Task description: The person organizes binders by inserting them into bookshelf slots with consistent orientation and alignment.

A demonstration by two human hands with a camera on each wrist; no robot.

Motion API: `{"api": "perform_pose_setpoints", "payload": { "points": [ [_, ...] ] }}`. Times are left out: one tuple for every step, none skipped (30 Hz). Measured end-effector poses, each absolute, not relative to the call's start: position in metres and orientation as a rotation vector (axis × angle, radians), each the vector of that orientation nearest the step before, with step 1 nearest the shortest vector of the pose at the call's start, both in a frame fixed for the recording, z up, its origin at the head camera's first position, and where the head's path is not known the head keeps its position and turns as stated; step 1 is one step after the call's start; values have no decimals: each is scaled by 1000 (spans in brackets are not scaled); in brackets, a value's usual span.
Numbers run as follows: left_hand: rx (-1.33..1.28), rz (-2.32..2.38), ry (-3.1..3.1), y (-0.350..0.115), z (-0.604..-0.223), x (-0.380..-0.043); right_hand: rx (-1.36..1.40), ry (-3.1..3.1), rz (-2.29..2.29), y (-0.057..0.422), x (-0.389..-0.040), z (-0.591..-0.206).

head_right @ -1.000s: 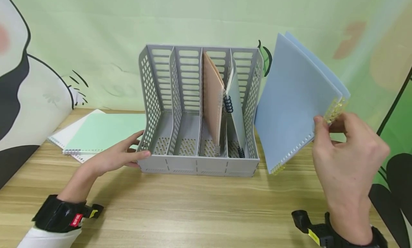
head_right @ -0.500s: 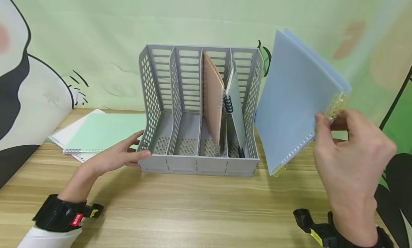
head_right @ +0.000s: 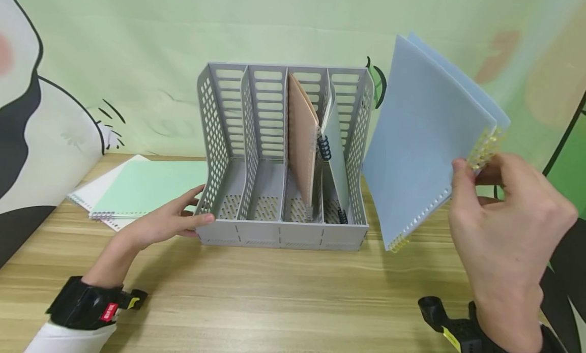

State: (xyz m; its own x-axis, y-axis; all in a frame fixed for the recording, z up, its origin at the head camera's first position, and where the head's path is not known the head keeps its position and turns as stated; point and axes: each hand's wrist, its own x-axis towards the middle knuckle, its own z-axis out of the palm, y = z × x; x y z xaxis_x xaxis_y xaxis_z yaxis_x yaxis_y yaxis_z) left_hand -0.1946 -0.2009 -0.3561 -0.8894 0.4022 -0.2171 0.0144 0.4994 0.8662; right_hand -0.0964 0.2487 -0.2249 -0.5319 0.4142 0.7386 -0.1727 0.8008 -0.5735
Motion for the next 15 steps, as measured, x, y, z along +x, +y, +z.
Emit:
{"api": "perform_pose_setpoints", "payload": {
  "points": [
    [345, 1357, 2354, -201, -356, -195, -180, -2002, 748, 249, -96, -225],
    [345, 1358, 2354, -201, -356, -195, -175, -1997, 750, 248, -96, -224],
    [344, 1360, 2354, -201, -356, -195, -172, -1996, 747, 248, -96, -224],
    [344, 1363, 2353, -201, -356, -195, -170, -1997, 743, 248, -95, -223],
    [345, 1366, 2350, -201, -356, -195, -168, -1998, 731, 249, -95, -224],
    [344, 1368, 2349, -200, -356, -195, -168, -1998, 725, 249, -95, -224],
    [344, 1369, 2347, -200, -356, -195, -171, -1998, 717, 249, -95, -224],
    [344, 1369, 2347, -200, -356, -195, -175, -1996, 716, 250, -96, -224],
    [344, 1370, 2346, -200, -356, -195, -179, -1997, 710, 251, -95, -224],
    [344, 1369, 2346, -200, -356, -195, -180, -1993, 707, 252, -95, -225],
    [344, 1369, 2346, -200, -356, -195, -179, -1989, 707, 252, -96, -226],
    [344, 1369, 2345, -200, -356, -195, -172, -1985, 705, 253, -95, -226],
    [345, 1367, 2345, -200, -356, -195, -160, -1982, 700, 254, -95, -226],
    [346, 1369, 2344, -200, -356, -195, -140, -1979, 692, 254, -94, -227],
    [347, 1371, 2342, -200, -356, -195, -111, -1978, 680, 254, -94, -227]
  ]
}}
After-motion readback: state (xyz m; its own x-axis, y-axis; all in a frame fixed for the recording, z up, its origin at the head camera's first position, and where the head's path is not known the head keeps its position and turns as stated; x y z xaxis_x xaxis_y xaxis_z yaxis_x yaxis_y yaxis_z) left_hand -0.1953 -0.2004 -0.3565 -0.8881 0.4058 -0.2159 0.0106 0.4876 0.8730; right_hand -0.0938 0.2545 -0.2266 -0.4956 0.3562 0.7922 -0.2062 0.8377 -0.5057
